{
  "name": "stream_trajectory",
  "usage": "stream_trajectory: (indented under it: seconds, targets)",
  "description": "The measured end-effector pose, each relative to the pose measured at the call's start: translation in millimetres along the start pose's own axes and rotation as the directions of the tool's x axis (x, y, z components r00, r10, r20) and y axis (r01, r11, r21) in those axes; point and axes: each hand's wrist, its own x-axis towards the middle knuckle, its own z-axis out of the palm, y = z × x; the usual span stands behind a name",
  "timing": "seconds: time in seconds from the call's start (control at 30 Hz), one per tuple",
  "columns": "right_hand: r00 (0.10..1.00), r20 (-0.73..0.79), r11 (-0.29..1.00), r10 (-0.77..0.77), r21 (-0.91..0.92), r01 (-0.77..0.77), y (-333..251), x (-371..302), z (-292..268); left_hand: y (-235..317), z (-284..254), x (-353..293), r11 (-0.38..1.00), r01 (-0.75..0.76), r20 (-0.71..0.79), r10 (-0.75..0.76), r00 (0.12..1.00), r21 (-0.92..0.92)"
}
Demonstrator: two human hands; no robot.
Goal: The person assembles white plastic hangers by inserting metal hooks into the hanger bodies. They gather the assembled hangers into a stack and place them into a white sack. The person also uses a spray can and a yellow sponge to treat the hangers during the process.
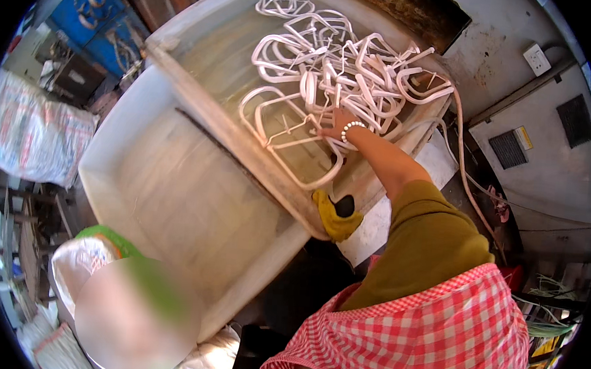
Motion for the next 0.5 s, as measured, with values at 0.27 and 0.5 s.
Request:
stream_trajectory:
  seconds: [0.27, 0.5]
  targets:
    - [0.999, -0.002, 0.982, 0.049, 0.183, -0.048, -44.4, 67.4, 65.7, 94.0, -66.8, -0.5, 0.951, 0.266, 0.060, -0.278, 0.959, 0.160]
    - [0.981, 0.027, 0.948, 0.190, 0.255, -0.190, -31.0, 179.7, 161.3, 233.0, -109.8, 43.1, 0.990, -0.140, 0.098, 0.137, 0.986, 0.015]
